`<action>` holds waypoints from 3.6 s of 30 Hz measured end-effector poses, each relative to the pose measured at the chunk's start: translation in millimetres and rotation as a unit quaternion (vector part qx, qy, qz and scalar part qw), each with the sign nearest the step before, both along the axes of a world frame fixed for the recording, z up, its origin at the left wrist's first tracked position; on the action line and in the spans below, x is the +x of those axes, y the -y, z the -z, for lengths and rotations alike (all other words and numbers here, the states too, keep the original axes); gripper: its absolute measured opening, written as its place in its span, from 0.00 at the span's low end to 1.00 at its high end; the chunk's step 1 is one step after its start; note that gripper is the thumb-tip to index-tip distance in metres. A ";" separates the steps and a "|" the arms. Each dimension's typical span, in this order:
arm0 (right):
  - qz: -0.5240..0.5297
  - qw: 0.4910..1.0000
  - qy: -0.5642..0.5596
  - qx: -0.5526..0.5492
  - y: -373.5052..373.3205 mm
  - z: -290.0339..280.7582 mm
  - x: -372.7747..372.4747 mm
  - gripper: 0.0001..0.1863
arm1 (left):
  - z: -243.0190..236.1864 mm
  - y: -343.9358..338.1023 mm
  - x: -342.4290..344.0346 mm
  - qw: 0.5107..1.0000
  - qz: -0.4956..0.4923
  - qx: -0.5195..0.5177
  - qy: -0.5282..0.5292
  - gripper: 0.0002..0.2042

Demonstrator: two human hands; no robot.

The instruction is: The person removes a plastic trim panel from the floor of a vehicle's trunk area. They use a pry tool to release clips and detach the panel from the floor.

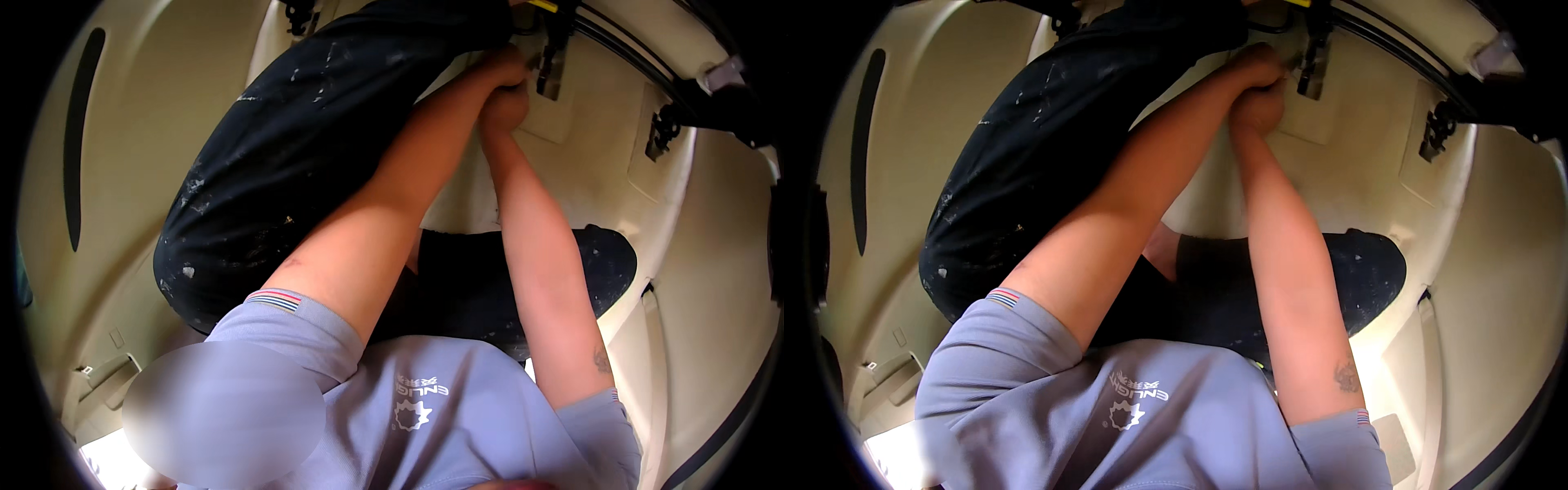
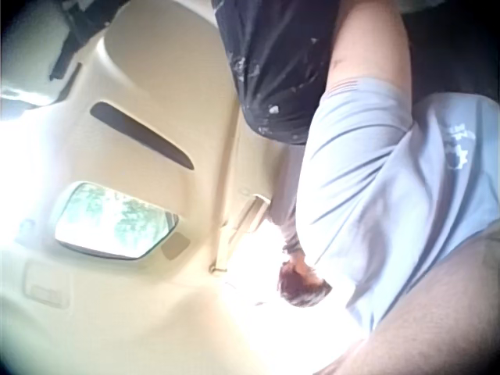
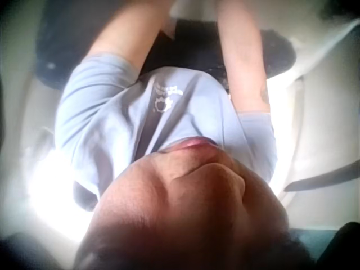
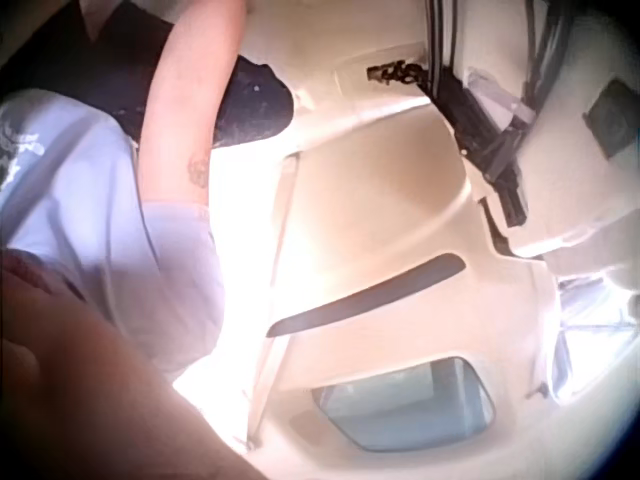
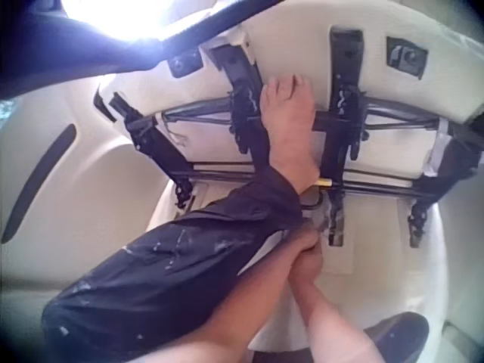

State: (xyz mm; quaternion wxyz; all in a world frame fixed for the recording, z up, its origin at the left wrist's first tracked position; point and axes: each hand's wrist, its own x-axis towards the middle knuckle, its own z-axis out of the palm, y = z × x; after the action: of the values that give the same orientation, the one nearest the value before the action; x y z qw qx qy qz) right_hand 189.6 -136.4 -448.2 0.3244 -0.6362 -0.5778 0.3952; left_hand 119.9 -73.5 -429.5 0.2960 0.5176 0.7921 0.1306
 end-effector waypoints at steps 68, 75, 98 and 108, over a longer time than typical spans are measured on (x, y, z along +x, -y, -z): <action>-0.350 0.846 0.400 -0.031 -139.1 -74.2 203.5 0.13 | 38.9 -46.6 4.4 0.961 0.152 0.038 -0.230 0.26; -0.369 0.843 0.385 -0.070 -89.4 -75.7 234.2 0.15 | 42.4 -47.1 2.1 0.960 0.167 0.062 -0.216 0.25; -0.378 0.816 0.422 0.112 -151.3 -16.6 129.7 0.11 | 51.9 -52.9 -10.5 0.967 0.187 0.071 -0.157 0.30; -0.353 0.882 0.303 0.075 -108.1 -23.4 165.0 0.13 | 38.6 -51.3 -3.2 0.960 0.183 0.056 -0.205 0.27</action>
State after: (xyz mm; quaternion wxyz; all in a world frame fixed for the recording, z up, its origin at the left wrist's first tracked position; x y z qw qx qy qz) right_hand 354.6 -28.3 -424.8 0.0192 -0.4522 -0.8622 0.2275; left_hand 116.7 -22.2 -468.1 0.1168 0.6852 0.7189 0.0096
